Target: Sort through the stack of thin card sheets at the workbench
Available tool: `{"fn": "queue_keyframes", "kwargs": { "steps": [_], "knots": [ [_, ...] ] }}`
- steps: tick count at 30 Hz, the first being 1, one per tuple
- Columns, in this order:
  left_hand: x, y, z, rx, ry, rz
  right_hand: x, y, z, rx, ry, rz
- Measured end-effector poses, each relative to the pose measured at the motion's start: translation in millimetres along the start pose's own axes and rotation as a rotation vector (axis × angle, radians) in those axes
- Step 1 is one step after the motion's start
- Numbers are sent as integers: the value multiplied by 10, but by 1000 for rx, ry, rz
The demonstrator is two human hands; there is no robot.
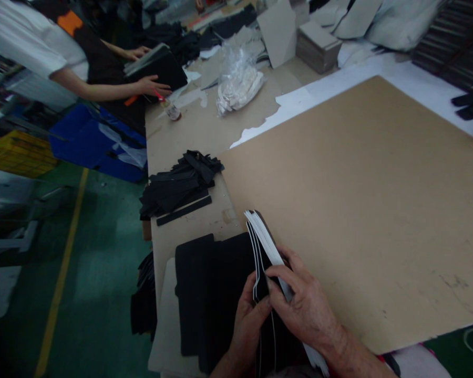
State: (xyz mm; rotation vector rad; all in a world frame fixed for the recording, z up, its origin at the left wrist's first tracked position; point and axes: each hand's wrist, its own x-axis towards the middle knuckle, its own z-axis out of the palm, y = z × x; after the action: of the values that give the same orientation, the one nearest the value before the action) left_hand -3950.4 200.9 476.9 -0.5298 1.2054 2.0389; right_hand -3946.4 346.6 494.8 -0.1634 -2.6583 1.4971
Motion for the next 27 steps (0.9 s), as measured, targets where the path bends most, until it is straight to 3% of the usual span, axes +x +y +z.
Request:
{"fn": "queue_keyframes", "kwargs": {
  "steps": [27],
  "knots": [
    [22,-45,-57,188,32,79,-37,-13,65,-26,-16,37]
  ]
}}
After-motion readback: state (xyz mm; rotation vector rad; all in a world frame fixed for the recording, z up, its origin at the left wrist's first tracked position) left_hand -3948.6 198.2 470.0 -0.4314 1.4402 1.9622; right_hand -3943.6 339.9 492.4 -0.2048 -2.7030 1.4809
